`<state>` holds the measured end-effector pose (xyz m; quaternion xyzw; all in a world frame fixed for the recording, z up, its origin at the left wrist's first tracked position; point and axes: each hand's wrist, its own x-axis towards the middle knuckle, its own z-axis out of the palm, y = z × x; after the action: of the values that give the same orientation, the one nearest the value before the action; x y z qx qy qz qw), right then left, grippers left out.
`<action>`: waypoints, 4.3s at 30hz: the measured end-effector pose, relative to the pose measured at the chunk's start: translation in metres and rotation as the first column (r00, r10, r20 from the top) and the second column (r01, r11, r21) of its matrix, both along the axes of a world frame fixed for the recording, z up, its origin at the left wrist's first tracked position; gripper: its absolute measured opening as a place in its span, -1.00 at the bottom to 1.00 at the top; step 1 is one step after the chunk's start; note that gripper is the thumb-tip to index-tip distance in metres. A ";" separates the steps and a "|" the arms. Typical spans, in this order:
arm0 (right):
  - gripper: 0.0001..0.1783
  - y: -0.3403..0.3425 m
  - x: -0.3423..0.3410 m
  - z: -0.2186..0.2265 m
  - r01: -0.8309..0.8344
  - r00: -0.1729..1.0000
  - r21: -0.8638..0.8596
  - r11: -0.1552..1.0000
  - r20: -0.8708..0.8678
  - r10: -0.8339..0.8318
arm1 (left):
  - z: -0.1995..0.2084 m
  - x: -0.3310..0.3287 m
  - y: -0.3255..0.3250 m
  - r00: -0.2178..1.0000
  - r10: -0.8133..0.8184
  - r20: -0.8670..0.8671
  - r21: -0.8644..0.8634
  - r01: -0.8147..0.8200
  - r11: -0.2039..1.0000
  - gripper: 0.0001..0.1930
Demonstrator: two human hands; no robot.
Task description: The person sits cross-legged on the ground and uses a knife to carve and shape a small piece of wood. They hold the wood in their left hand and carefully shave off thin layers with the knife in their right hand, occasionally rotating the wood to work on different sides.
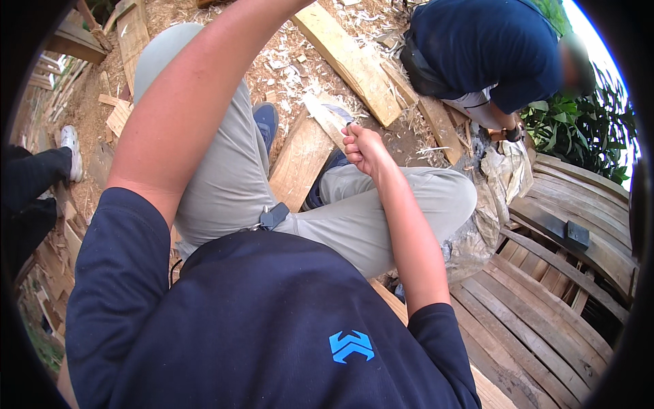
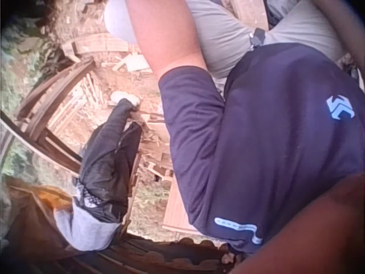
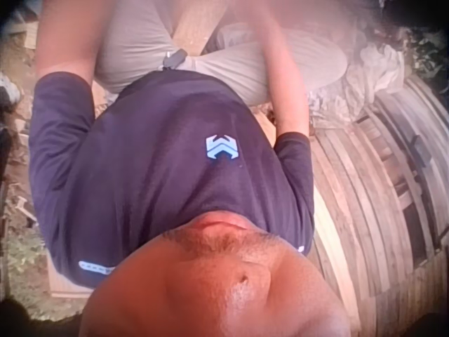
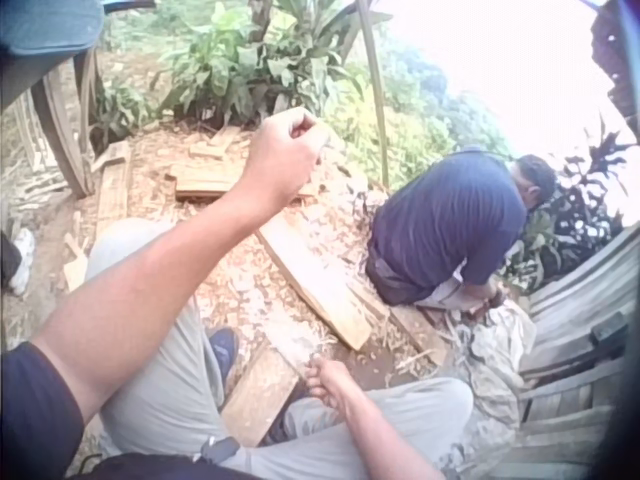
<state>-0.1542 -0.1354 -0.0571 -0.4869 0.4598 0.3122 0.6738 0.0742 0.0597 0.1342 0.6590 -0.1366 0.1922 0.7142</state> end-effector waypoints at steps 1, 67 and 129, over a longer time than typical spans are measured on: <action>-0.73 0.004 0.000 0.001 -0.011 1.000 -0.009 1.000 -0.003 0.011 | 0.000 0.001 0.001 1.000 0.004 0.014 0.013 -0.004 1.000 -0.78; -0.71 -0.005 0.011 0.001 0.090 0.995 -0.127 0.988 0.065 -0.082 | 0.007 -0.004 0.005 0.992 -0.082 -0.093 -0.049 0.078 0.996 -0.81; -0.70 -0.061 0.095 0.221 0.663 0.168 -0.237 0.710 0.972 0.166 | 0.011 -0.032 -0.020 0.682 -0.500 -0.533 0.045 0.613 0.789 -0.56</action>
<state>-0.0595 -0.1961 0.1637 -0.6704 0.0913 -0.3625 0.6409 0.0421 0.0401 0.1451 0.6863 -0.1641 -0.2268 0.6713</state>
